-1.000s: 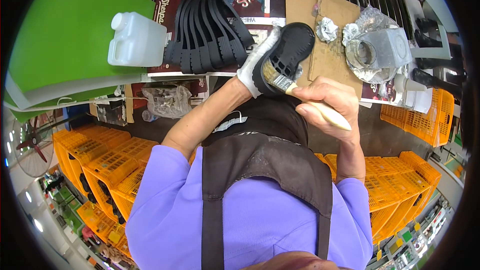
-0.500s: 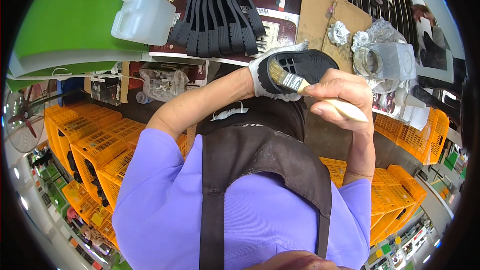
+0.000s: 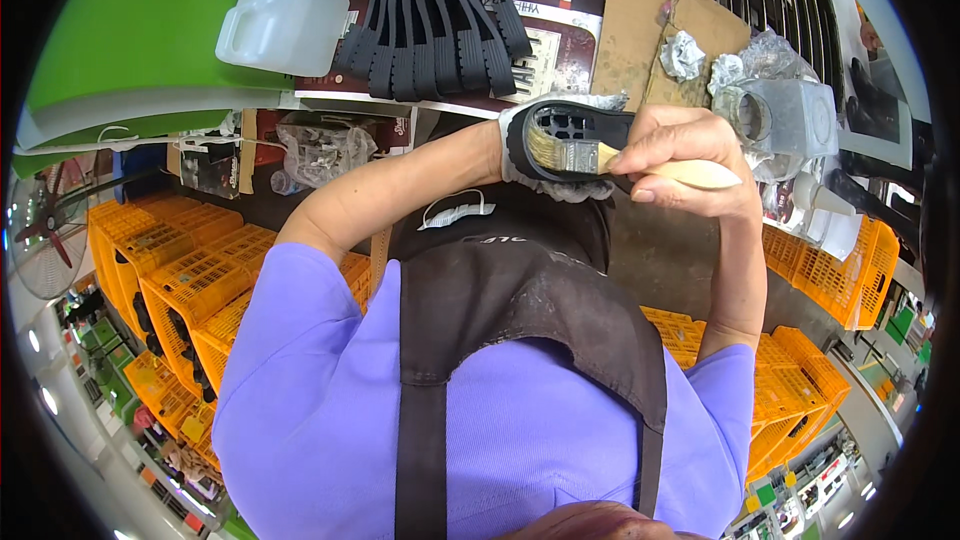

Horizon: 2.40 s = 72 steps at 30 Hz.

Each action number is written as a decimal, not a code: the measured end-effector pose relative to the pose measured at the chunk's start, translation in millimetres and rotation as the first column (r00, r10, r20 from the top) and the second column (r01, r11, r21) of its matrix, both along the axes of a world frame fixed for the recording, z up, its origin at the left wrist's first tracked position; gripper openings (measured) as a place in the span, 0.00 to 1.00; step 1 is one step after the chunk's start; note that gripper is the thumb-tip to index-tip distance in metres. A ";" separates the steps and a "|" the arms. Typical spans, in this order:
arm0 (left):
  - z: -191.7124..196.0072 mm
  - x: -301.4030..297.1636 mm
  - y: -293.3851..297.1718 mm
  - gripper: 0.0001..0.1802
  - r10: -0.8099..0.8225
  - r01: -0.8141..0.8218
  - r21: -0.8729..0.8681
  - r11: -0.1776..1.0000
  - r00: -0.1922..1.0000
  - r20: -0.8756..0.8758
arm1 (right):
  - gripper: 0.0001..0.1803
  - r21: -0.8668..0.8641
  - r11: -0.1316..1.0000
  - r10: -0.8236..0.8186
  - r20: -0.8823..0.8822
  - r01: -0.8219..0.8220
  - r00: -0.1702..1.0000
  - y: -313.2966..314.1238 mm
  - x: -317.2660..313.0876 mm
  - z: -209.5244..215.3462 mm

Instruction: The person applies a liquid substance to the bottom of black shoe soles using a brush. They retrieve soles from a yellow basket, apply the substance to the textured surface, and place the treated soles on a conveyor belt. The process is repeated for multiple soles.

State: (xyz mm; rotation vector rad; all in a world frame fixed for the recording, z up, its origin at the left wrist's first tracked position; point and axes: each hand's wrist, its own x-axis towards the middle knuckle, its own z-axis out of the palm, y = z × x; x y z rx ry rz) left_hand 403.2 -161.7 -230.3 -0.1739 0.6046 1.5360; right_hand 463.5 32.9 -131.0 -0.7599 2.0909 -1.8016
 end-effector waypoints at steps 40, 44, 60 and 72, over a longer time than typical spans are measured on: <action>-11.2 -15.8 -1.3 0.26 -0.208 0.213 -0.007 0.977 0.961 0.181 | 0.11 0.319 0.897 0.201 0.321 -0.305 0.926 62.0 -3.8 -5.6; 2.5 -23.4 4.1 0.37 -0.175 0.110 0.224 0.968 0.939 0.296 | 0.14 0.365 0.927 -0.100 0.023 0.084 0.995 77.8 24.9 17.5; 35.9 -8.2 -3.5 0.47 -0.044 -0.017 0.179 0.984 0.943 0.330 | 0.18 0.178 0.807 -0.435 -0.465 0.563 0.771 22.3 53.9 -11.7; 25.3 3.2 -7.4 0.37 0.086 -0.131 0.243 0.961 0.979 0.186 | 0.16 0.220 0.601 -0.576 -0.549 0.769 0.606 29.5 57.3 -7.4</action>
